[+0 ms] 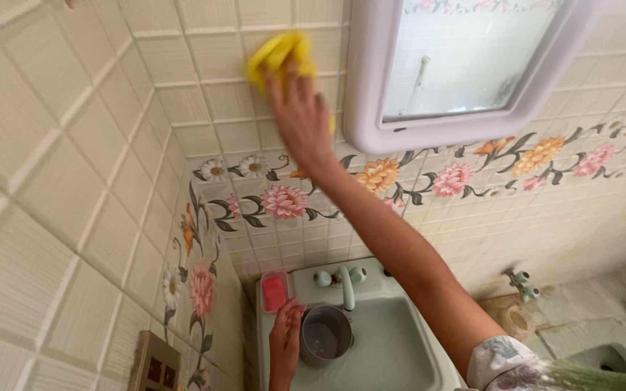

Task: The person cleans the bathroom sink and surrounding wall tiles using a cloth and water from a pitcher.

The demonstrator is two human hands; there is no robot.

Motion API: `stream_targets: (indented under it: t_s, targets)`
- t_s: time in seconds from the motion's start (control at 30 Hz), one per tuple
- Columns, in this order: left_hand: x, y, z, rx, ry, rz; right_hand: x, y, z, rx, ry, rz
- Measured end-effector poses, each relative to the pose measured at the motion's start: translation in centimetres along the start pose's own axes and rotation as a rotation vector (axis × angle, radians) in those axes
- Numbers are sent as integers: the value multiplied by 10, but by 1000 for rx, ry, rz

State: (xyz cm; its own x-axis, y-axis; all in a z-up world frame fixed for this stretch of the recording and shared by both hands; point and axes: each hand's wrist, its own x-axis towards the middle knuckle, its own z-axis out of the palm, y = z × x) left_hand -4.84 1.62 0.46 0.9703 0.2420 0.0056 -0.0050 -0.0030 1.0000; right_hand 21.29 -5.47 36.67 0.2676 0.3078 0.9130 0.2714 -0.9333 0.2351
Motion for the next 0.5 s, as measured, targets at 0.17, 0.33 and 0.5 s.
stream_targets:
  t_s: [0.17,0.33,0.5]
  targets:
    - [-21,-4,-29,20,77,-30,9,-15,10,29,-50,267]
    - [-60,6,-48,72,105,53,-98,-103,-17,193,-222,21]
    - [-75,-28,-33,282,114,-146,-186,-91,-38,563,-586,-77]
